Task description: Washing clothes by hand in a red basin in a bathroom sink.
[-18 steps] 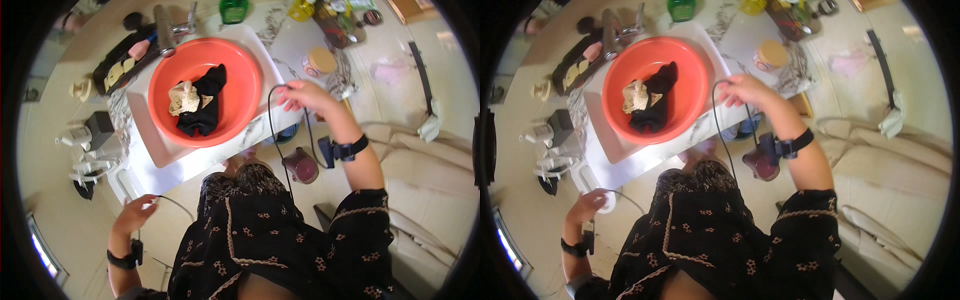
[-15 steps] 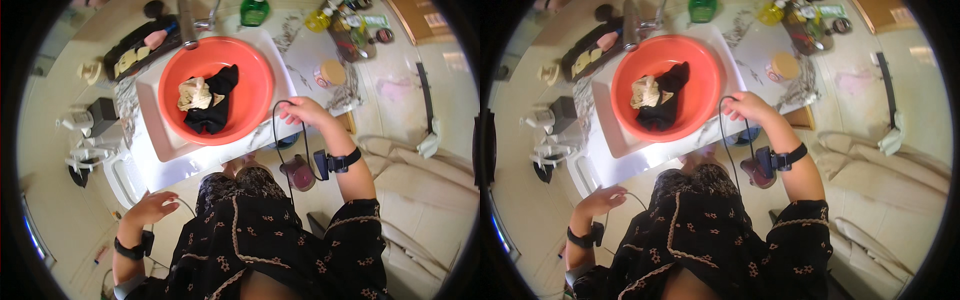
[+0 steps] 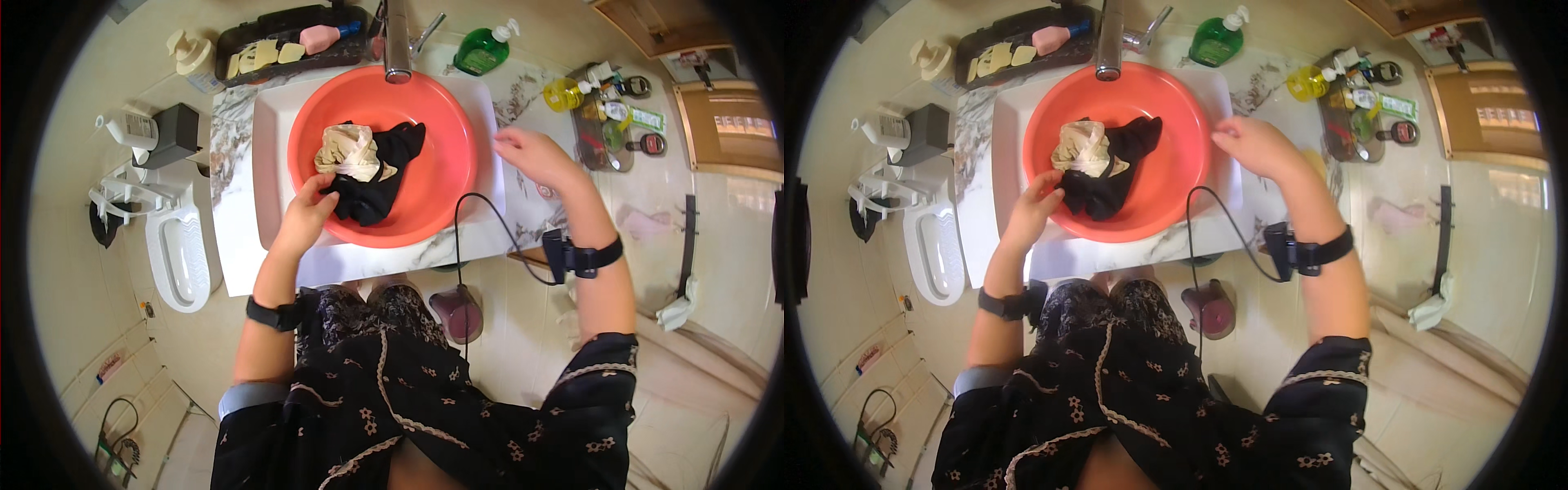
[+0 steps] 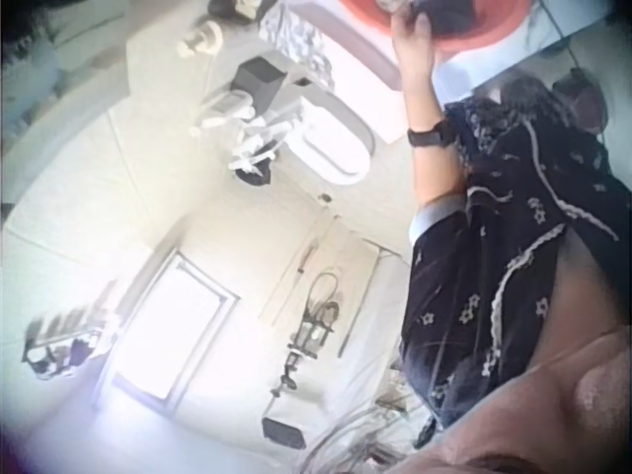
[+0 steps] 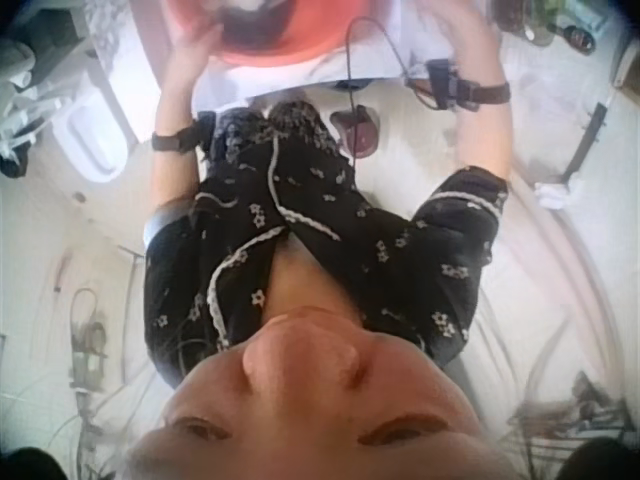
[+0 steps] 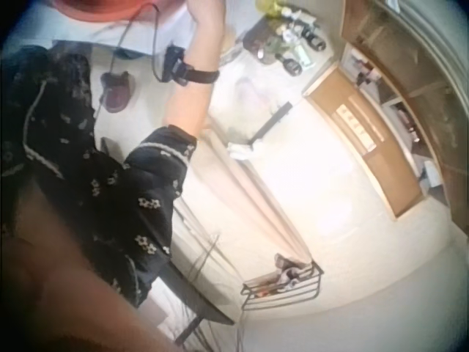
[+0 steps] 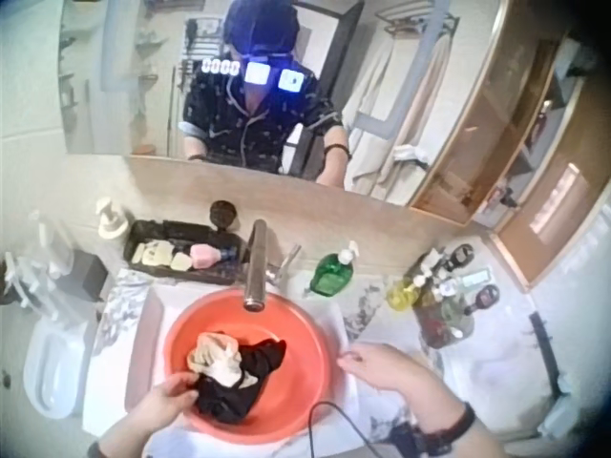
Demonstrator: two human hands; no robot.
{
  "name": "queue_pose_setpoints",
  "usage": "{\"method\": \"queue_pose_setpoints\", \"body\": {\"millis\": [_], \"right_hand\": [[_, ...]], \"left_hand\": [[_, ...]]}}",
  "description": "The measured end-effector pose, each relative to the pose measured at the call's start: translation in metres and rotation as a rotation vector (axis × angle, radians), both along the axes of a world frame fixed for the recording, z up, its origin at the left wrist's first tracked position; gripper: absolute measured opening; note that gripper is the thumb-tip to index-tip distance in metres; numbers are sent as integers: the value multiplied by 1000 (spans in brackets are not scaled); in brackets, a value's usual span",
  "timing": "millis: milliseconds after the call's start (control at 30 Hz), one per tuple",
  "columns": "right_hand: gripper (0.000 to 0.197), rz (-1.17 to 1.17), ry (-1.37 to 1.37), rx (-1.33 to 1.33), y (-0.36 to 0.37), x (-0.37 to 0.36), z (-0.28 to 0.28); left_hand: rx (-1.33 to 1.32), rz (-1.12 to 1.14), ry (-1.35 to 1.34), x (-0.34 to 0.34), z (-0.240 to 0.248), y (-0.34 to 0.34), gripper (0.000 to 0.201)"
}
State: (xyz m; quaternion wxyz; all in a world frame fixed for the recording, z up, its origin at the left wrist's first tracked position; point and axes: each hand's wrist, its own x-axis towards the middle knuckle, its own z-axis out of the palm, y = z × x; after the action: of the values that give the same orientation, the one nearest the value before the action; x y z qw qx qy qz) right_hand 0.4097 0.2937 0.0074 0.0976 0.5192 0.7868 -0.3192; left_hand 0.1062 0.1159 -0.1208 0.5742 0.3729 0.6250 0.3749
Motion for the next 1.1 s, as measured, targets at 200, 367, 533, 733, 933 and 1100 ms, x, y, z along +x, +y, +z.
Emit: {"method": "queue_pose_setpoints", "body": {"millis": [200, 367, 533, 733, 933, 1100], "right_hand": [[45, 469, 180, 200, -39, -49, -100], [51, 625, -180, 164, -46, 2, -120], [67, 413, 63, 602, 44, -32, -93], [46, 640, 63, 1066, 141, -116, -70], [45, 726, -45, 964, 154, -135, -75], [43, 727, 56, 1023, 155, -132, -84]], "left_hand": [[136, -278, 786, 69, -5, 40, 74], [-66, -405, 939, 82, -26, 45, 82], [141, -384, 894, 74, -61, 39, 56], [136, -225, 602, 64, -32, 32, 35], [135, 173, 444, 65, -23, 9, 30], [97, 349, 401, 67, -33, 8, 29]]}}
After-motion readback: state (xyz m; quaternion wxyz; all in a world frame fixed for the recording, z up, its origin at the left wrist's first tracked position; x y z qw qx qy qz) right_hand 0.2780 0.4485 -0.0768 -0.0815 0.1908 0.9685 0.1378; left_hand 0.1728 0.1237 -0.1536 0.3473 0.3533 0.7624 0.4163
